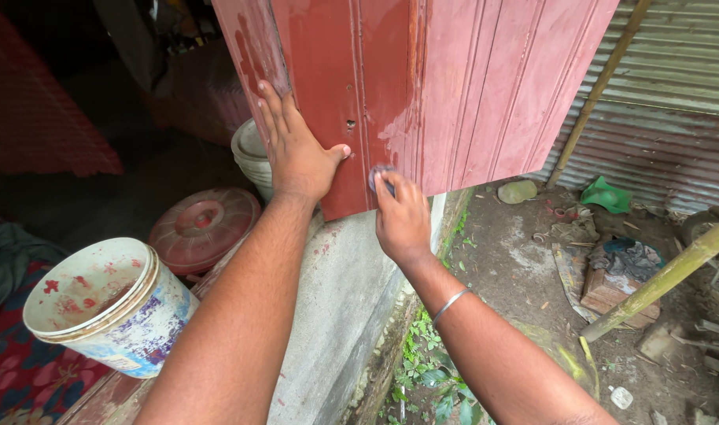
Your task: The person wipes the exterior and interior surfaces of a red wooden window frame and shutters with a cloth dipped in liquid from a container.
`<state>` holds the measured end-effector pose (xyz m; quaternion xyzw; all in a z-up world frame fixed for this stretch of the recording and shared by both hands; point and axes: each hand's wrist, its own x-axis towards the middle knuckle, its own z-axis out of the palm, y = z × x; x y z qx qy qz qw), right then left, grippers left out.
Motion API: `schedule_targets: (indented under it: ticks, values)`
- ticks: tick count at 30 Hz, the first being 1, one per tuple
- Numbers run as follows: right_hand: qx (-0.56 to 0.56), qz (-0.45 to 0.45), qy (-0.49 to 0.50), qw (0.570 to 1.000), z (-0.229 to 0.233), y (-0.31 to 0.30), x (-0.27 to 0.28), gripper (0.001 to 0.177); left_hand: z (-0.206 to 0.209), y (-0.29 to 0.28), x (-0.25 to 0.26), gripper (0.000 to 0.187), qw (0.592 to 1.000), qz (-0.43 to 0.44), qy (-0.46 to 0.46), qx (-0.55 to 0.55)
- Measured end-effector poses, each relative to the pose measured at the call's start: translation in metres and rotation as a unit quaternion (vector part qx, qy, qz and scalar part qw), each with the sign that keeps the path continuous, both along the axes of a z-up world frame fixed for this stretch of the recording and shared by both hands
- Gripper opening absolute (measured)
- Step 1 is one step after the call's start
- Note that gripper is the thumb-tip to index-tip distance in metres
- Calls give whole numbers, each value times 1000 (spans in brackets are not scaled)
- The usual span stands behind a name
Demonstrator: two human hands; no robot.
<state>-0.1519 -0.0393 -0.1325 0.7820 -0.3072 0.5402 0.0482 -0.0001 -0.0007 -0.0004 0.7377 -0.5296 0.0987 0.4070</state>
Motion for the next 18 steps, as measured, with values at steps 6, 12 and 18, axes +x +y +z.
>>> schedule_targets:
  ticks: [6, 12, 18]
  values:
    - [-56, -29, -31, 998, 34, -17, 6, 51, 2, -1, 3, 125, 1000, 0, -7, 12]
    - [-19, -12, -12, 1000, 19, -10, -1, 50, 1, 2, 0, 122, 1000, 5, -28, -8]
    - [-36, -54, -43, 997, 40, -32, -5, 50, 3, 3, 0, 122, 1000, -3, 4, -10]
